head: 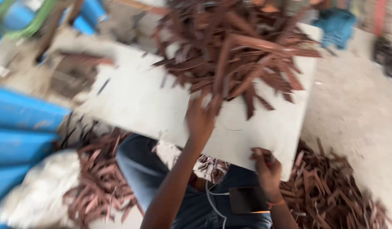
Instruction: Trimming and preparing patterned leather straps using a small hand tool in a manufacturing setting.
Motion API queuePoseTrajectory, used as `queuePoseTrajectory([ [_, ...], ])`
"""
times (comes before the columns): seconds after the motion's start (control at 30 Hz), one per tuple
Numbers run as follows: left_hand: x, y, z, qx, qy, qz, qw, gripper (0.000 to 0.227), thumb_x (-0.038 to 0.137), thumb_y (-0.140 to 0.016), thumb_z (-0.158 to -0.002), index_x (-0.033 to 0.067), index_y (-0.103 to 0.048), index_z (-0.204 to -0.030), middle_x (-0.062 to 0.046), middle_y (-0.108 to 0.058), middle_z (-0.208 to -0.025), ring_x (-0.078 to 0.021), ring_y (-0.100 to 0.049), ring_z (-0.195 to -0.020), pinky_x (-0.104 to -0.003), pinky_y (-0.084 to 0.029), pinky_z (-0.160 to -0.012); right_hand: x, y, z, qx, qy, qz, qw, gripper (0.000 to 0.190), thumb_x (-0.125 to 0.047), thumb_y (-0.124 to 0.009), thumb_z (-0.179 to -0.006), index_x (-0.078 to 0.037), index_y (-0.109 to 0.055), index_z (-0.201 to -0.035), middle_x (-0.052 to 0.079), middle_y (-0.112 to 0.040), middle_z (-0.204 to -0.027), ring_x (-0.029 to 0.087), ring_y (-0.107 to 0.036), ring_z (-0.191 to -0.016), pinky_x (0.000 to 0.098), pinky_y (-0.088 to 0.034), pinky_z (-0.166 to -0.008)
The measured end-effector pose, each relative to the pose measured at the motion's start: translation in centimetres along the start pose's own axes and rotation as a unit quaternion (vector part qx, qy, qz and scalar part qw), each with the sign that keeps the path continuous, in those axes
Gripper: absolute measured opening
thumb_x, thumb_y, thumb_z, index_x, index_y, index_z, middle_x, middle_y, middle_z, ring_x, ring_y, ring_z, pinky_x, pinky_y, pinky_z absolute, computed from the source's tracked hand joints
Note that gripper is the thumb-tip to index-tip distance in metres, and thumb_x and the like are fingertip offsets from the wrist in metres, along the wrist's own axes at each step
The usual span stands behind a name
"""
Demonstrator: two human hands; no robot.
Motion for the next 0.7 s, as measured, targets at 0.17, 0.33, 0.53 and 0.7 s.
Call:
queuePoseTrajectory([
  [0.17,-3.4,-8.7,-7.1,0.061,-0.002,-0.050,0.997,0.049,0.037,-0.077,-0.090,0.0064,-0.058,-0.122,-0.011,-0.070,-0.097,-0.0324,-0.072,-0.083,-0.045,-0.058,-0.072,-0.1,-0.3,0.0,0.017,-0.001,-0.031,0.999,0.026,-0.026,-0.063,-0.107,-0.003,-0.074,-0.107,0.001,-0.069,-0.082,0.002,-0.042,-0.055,0.0216,-0.033,-0.049],
  [0.33,-0.8,-7.7,0.1,0.115,-0.098,0.045,0.987,0.013,0.013,-0.071,-0.100,0.0171,-0.062,-0.107,-0.009,-0.062,-0.101,-0.0279,-0.067,-0.083,-0.041,-0.053,-0.066,1.9,0.5,-1.2,-0.002,-0.002,-0.055,0.998,0.027,-0.027,-0.062,-0.112,-0.003,-0.072,-0.111,0.002,-0.069,-0.085,0.003,-0.041,-0.057,0.0213,-0.030,-0.051],
  [0.53,2.8,-6.5,15.1,-0.154,0.032,0.164,0.974,0.036,0.032,-0.061,-0.112,-0.0022,-0.060,-0.100,-0.015,-0.067,-0.072,-0.0281,-0.066,-0.058,-0.040,-0.052,-0.058,-5.1,1.1,-2.1,0.018,-0.040,-0.112,0.993,0.034,-0.031,-0.054,-0.110,0.000,-0.065,-0.120,0.001,-0.065,-0.091,0.003,-0.048,-0.052,0.0200,-0.034,-0.047],
  [0.7,-1.9,-10.9,19.8,-0.233,0.244,0.391,0.856,0.039,0.031,-0.062,-0.115,-0.0066,-0.062,-0.104,-0.020,-0.072,-0.086,-0.0225,-0.072,-0.079,-0.037,-0.059,-0.067,3.2,5.1,-5.7,-0.132,-0.037,-0.019,0.990,0.043,-0.003,-0.060,-0.098,0.006,-0.059,-0.141,0.012,-0.075,-0.110,0.005,-0.046,-0.057,0.0214,-0.033,-0.049],
])
Point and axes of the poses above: each hand's wrist, its own z-axis away from the middle knuckle, its own y-axis out of the back of the hand, x = y × z, the point moved 5 cm from there along -z, towards the middle knuckle
